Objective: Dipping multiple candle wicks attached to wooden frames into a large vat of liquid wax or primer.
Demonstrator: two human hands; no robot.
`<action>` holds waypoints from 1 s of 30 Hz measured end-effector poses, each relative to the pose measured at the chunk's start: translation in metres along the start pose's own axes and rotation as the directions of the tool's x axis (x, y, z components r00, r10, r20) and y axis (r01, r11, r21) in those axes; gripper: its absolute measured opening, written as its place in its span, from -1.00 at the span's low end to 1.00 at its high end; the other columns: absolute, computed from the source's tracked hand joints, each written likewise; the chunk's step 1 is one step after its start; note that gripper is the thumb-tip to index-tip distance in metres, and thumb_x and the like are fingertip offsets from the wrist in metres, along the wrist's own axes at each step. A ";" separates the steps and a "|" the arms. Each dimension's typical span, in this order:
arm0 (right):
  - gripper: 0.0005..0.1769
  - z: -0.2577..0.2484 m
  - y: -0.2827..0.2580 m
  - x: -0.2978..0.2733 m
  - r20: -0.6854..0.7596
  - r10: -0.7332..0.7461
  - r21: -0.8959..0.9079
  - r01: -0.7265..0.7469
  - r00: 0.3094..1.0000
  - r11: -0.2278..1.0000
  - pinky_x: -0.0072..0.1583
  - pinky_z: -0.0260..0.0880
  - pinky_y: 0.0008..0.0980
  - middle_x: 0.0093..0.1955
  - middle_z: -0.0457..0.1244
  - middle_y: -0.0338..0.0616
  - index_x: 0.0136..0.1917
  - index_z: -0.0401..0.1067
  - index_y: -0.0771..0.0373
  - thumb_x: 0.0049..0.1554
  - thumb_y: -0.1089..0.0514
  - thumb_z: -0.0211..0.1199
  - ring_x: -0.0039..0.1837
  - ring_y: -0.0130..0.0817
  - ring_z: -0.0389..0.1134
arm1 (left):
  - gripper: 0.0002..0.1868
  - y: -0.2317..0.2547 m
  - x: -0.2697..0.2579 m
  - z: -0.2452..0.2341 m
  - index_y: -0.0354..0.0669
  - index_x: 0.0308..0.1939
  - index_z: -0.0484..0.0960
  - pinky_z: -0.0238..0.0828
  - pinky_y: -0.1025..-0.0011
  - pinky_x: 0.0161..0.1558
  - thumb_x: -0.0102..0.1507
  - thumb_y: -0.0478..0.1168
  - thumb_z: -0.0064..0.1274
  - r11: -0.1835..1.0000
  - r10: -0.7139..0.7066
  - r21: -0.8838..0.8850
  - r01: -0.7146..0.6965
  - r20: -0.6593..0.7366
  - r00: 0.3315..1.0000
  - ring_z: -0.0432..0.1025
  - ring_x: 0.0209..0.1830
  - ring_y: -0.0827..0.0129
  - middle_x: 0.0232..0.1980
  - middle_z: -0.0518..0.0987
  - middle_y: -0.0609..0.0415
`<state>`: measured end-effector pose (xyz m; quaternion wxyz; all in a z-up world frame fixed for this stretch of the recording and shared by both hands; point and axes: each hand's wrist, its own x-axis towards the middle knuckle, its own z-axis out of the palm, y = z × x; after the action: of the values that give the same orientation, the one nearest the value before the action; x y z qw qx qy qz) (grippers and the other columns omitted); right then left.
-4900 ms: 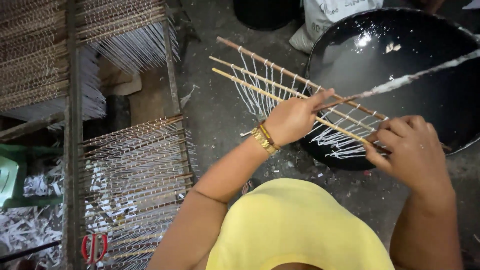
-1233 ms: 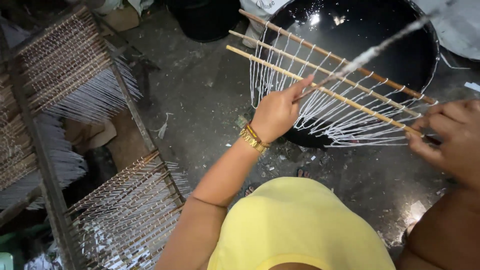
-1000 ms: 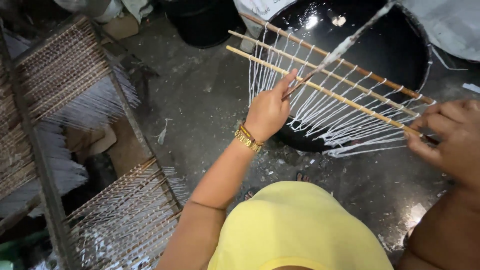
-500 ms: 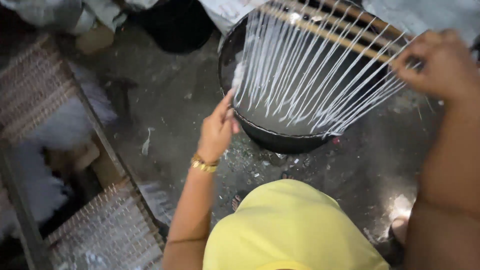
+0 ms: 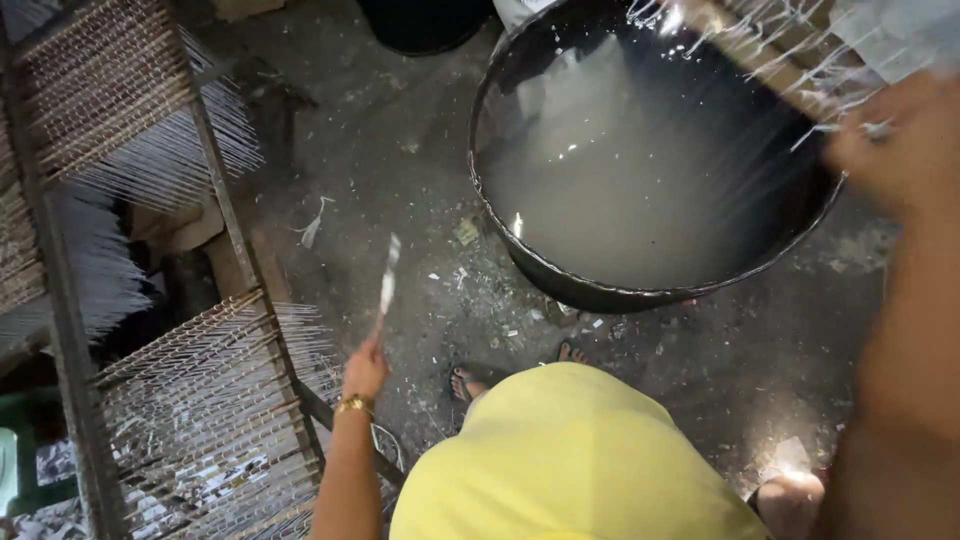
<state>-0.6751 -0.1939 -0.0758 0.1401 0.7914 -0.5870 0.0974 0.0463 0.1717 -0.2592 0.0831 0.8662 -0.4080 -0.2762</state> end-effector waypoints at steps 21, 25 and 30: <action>-0.76 0.128 -0.214 -0.112 0.145 0.073 0.332 -0.118 0.987 0.936 0.14 0.35 -0.03 0.01 0.35 -0.22 -0.13 0.58 -0.08 0.05 -0.20 0.40 0.15 0.05 0.35 | -0.56 -0.046 -0.029 0.059 -0.08 0.23 0.64 0.51 0.15 0.18 0.29 -0.16 -0.07 0.968 -0.228 0.180 0.175 0.338 0.913 0.62 0.08 0.11 -0.20 0.76 -0.06; -0.81 0.105 -0.182 -0.073 -0.034 0.003 0.192 0.003 0.999 0.981 0.13 0.32 -0.08 -0.06 0.35 -0.18 -0.15 0.60 -0.06 0.18 -0.14 0.42 0.09 0.01 0.37 | -0.60 -0.052 -0.006 0.082 0.03 0.15 0.72 0.52 0.14 0.13 0.23 -0.16 0.07 0.967 -0.252 0.129 0.221 0.329 0.910 0.62 0.07 0.14 -0.21 0.77 0.00; -0.79 0.056 -0.151 -0.036 -0.087 -0.084 0.136 0.095 0.993 0.986 0.06 0.22 -0.09 0.05 0.36 -0.19 0.03 0.65 -0.02 0.27 -0.12 0.34 0.13 0.00 0.26 | -0.50 -0.068 -0.024 0.088 0.14 0.38 0.53 0.42 0.25 0.19 0.34 -0.16 -0.16 0.966 -0.257 0.072 0.250 0.394 0.882 0.56 0.12 0.09 0.10 0.67 -0.04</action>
<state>-0.5420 -0.1388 -0.1559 0.1122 0.8203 -0.5363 0.1637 0.0306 0.2409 -0.3475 -0.0470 0.8379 -0.3022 -0.4521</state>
